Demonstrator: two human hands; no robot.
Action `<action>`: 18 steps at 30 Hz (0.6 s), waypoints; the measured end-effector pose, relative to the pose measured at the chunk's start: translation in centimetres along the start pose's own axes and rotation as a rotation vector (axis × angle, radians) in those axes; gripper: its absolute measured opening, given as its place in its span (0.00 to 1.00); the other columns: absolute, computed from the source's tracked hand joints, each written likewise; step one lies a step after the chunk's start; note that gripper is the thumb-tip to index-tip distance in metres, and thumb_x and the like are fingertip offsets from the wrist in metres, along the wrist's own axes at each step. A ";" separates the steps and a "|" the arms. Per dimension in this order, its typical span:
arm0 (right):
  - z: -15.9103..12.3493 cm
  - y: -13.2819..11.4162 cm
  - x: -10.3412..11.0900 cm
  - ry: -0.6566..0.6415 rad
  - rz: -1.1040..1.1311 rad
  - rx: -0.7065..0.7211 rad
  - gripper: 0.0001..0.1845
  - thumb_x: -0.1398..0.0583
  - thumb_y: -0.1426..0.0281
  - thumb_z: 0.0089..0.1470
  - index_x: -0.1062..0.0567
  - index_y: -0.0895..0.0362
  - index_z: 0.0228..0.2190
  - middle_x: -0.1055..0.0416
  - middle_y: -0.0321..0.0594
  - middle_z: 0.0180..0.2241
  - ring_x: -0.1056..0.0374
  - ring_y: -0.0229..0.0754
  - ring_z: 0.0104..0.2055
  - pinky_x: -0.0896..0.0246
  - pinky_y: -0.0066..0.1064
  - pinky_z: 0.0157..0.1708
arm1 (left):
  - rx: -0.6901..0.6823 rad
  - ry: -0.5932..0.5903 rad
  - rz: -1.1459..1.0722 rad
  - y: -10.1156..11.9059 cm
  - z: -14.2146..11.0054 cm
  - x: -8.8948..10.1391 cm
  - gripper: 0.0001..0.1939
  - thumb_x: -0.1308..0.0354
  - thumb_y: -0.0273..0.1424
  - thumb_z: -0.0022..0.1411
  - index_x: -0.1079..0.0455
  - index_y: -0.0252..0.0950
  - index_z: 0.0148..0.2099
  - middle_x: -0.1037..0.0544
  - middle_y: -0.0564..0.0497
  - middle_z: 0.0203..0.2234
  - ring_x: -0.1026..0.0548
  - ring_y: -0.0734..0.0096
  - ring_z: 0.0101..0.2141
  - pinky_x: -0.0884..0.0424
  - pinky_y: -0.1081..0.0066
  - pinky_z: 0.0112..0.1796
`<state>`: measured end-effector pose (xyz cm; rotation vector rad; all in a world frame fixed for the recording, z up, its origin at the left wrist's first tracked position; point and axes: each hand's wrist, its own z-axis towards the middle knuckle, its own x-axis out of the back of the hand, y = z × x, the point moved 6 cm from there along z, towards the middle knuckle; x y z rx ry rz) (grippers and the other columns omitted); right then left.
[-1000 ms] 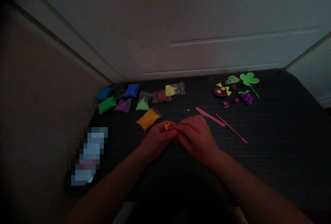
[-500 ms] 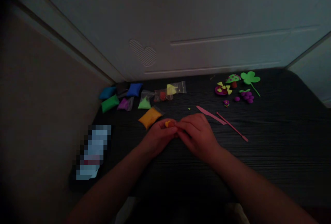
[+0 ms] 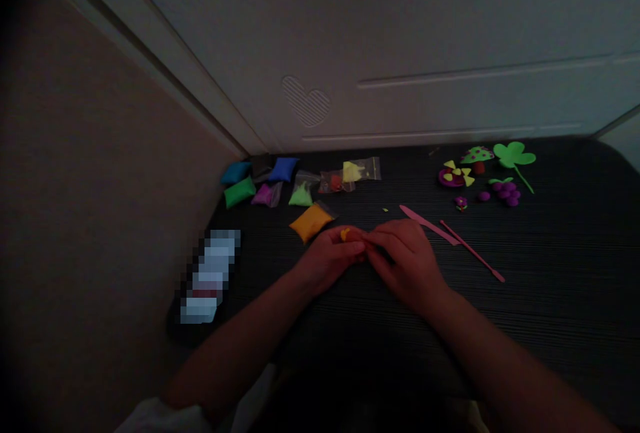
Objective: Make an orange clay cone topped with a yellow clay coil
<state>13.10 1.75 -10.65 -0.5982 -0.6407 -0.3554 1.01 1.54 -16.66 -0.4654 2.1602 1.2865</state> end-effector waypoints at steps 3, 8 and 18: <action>0.0 -0.1 0.0 0.002 -0.008 0.005 0.12 0.38 0.75 0.50 0.28 0.55 0.39 0.27 0.41 0.33 0.32 0.43 0.36 0.34 0.39 0.36 | -0.010 0.005 -0.001 0.0 -0.1 0.0 0.09 0.32 0.26 0.44 0.28 0.31 0.29 0.27 0.53 0.26 0.32 0.76 0.29 0.39 0.71 0.36; 0.0 -0.2 0.0 -0.005 -0.011 0.016 0.10 0.38 0.76 0.50 0.28 0.55 0.37 0.28 0.41 0.33 0.32 0.42 0.36 0.34 0.38 0.36 | -0.013 0.005 -0.021 0.0 0.0 0.0 0.11 0.32 0.27 0.43 0.28 0.31 0.30 0.27 0.53 0.26 0.31 0.76 0.30 0.39 0.71 0.35; 0.1 -0.2 0.0 -0.007 -0.019 0.029 0.11 0.38 0.76 0.49 0.28 0.58 0.37 0.28 0.42 0.32 0.32 0.42 0.36 0.34 0.37 0.37 | -0.027 0.006 -0.014 0.0 0.1 0.1 0.09 0.32 0.26 0.45 0.28 0.31 0.30 0.28 0.54 0.25 0.31 0.78 0.29 0.39 0.72 0.35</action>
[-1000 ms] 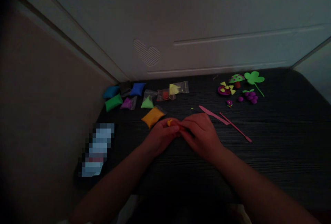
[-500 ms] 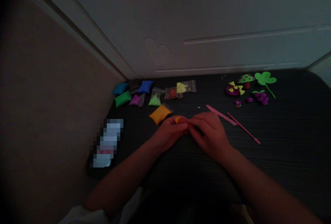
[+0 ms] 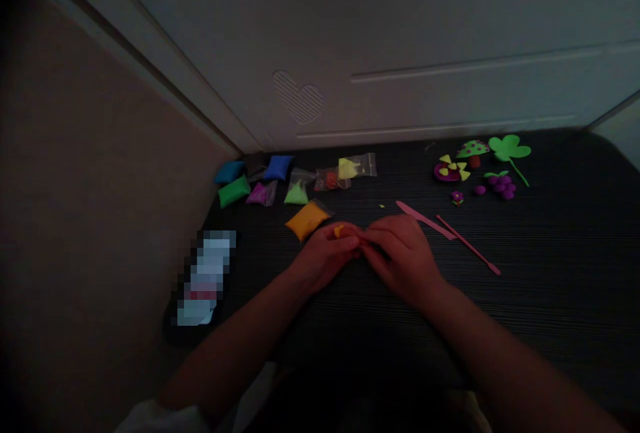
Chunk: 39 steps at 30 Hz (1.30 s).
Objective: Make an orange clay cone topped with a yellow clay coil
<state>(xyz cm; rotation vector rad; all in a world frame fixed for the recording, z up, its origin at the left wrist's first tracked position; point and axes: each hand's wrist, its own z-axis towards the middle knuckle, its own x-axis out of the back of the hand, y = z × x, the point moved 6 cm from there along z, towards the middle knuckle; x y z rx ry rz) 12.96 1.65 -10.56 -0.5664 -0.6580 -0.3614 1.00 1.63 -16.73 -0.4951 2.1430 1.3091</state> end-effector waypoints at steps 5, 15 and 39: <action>0.1 -0.1 0.3 0.012 0.007 0.000 0.09 0.37 0.77 0.49 0.28 0.58 0.35 0.28 0.42 0.32 0.33 0.41 0.36 0.35 0.36 0.37 | -0.010 0.007 -0.015 0.1 0.1 0.1 0.09 0.33 0.26 0.45 0.28 0.31 0.31 0.27 0.53 0.26 0.31 0.77 0.29 0.39 0.71 0.35; -0.2 0.2 0.2 0.026 -0.004 -0.038 0.11 0.37 0.76 0.49 0.28 0.58 0.37 0.28 0.43 0.33 0.33 0.42 0.37 0.34 0.37 0.37 | -0.070 0.027 -0.032 0.5 0.3 0.4 0.07 0.34 0.24 0.47 0.28 0.32 0.31 0.26 0.54 0.26 0.30 0.79 0.29 0.38 0.73 0.36; -0.4 0.7 -0.1 0.016 0.034 -0.188 0.10 0.38 0.68 0.50 0.30 0.55 0.37 0.28 0.42 0.35 0.31 0.45 0.39 0.34 0.39 0.39 | -0.105 0.017 -0.147 0.9 0.1 -0.1 0.06 0.37 0.22 0.50 0.28 0.32 0.34 0.23 0.51 0.29 0.25 0.74 0.32 0.32 0.71 0.40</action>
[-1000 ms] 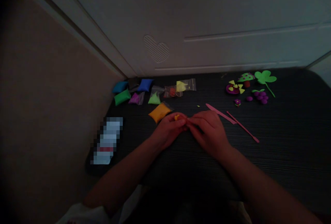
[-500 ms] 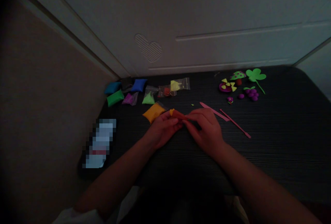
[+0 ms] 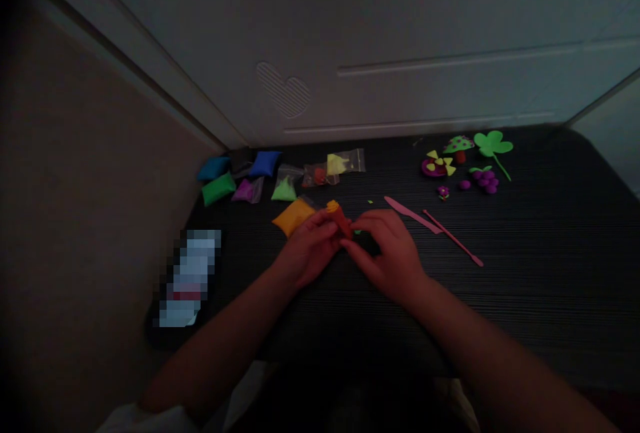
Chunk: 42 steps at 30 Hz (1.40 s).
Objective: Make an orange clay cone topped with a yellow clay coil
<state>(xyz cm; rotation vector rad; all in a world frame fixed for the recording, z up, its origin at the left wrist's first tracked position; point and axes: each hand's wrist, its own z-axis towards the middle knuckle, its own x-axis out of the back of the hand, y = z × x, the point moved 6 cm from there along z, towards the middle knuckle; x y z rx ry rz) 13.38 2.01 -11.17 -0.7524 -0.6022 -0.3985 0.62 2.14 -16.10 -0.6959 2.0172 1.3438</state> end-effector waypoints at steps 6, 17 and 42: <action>0.7 2.0 1.7 0.029 -0.063 -0.100 0.07 0.45 0.71 0.56 0.28 0.55 0.38 0.28 0.45 0.37 0.32 0.46 0.42 0.36 0.42 0.42 | -0.028 0.067 -0.050 1.1 0.2 0.8 0.08 0.39 0.23 0.52 0.29 0.34 0.37 0.22 0.52 0.30 0.24 0.72 0.33 0.30 0.70 0.40; 0.0 3.2 -1.8 -0.374 -0.247 -0.072 0.11 0.41 0.65 0.54 0.24 0.53 0.40 0.25 0.43 0.39 0.32 0.52 0.43 0.48 0.47 0.43 | -0.044 0.098 -0.064 1.0 0.5 1.2 0.08 0.40 0.21 0.54 0.28 0.34 0.38 0.22 0.51 0.32 0.24 0.74 0.33 0.30 0.71 0.39; 1.2 4.4 0.7 -0.321 -0.107 -0.219 0.05 0.43 0.69 0.55 0.26 0.53 0.33 0.25 0.39 0.36 0.31 0.47 0.44 0.42 0.44 0.45 | -0.010 0.136 -0.038 0.9 0.6 1.4 0.08 0.40 0.21 0.52 0.28 0.33 0.37 0.22 0.50 0.31 0.24 0.74 0.32 0.29 0.72 0.39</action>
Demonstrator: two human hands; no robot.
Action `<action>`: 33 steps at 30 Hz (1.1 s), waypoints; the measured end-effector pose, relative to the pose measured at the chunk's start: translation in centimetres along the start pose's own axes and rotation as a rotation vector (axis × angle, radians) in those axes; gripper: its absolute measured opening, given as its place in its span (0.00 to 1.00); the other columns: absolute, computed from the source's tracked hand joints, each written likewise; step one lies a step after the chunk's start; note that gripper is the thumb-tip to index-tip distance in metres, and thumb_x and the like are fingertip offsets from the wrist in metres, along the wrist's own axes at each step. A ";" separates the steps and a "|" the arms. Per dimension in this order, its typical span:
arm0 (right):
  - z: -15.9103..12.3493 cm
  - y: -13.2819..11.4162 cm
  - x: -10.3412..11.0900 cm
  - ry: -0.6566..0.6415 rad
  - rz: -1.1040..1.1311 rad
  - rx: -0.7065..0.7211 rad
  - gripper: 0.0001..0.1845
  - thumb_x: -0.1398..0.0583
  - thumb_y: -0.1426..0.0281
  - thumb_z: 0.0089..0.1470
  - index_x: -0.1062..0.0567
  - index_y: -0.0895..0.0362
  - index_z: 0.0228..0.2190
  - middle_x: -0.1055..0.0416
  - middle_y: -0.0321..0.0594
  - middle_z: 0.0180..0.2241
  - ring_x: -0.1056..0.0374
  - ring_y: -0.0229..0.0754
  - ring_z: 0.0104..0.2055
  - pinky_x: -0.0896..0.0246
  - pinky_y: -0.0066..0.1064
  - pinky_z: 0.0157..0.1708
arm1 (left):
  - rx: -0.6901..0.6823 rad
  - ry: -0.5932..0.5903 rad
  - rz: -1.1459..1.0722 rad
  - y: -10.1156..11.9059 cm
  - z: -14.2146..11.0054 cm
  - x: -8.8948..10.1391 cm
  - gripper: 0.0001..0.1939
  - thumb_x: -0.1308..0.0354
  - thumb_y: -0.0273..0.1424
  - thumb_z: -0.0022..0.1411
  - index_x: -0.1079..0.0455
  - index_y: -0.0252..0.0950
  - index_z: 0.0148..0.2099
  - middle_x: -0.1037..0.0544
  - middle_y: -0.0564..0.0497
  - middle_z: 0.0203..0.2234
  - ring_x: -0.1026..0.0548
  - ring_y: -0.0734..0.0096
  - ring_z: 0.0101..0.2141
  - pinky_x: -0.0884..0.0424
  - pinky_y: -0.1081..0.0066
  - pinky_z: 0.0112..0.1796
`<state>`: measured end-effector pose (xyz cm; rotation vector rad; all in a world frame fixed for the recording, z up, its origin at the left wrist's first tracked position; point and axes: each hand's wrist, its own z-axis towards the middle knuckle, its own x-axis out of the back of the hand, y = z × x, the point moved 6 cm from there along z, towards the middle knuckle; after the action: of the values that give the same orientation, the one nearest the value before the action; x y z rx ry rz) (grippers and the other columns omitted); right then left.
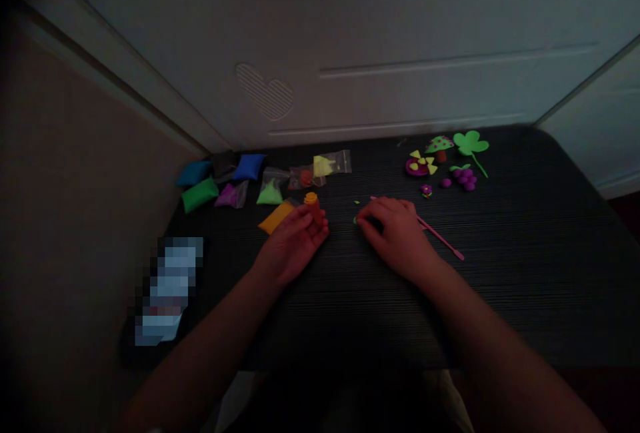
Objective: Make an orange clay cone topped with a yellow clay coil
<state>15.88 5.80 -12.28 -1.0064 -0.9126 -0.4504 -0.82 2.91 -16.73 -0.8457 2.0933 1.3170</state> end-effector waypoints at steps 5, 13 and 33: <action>-0.2 4.8 5.0 0.065 -0.100 -0.098 0.08 0.43 0.65 0.56 0.26 0.54 0.32 0.26 0.40 0.34 0.30 0.43 0.37 0.36 0.36 0.36 | 0.014 0.004 -0.009 -0.1 0.2 -0.1 0.08 0.40 0.21 0.52 0.27 0.34 0.37 0.22 0.51 0.31 0.24 0.75 0.32 0.28 0.73 0.38; -1.7 11.7 8.5 -0.110 -0.262 -0.175 0.09 0.43 0.65 0.54 0.24 0.54 0.32 0.27 0.39 0.32 0.31 0.42 0.31 0.36 0.36 0.31 | 0.026 0.034 0.017 -0.3 0.4 -0.2 0.08 0.40 0.20 0.51 0.27 0.33 0.37 0.22 0.50 0.30 0.24 0.75 0.32 0.27 0.73 0.38; -1.8 3.4 7.5 0.017 -0.132 -0.103 0.10 0.47 0.66 0.59 0.27 0.55 0.36 0.27 0.39 0.34 0.31 0.39 0.35 0.37 0.32 0.35 | 0.028 0.068 0.041 -0.5 0.5 -0.2 0.09 0.38 0.20 0.50 0.27 0.33 0.36 0.21 0.50 0.31 0.23 0.73 0.34 0.26 0.72 0.39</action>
<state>23.30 6.48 -8.33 -1.0377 -0.9513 -0.6209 -0.23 3.24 -17.10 -0.8511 2.1867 1.2935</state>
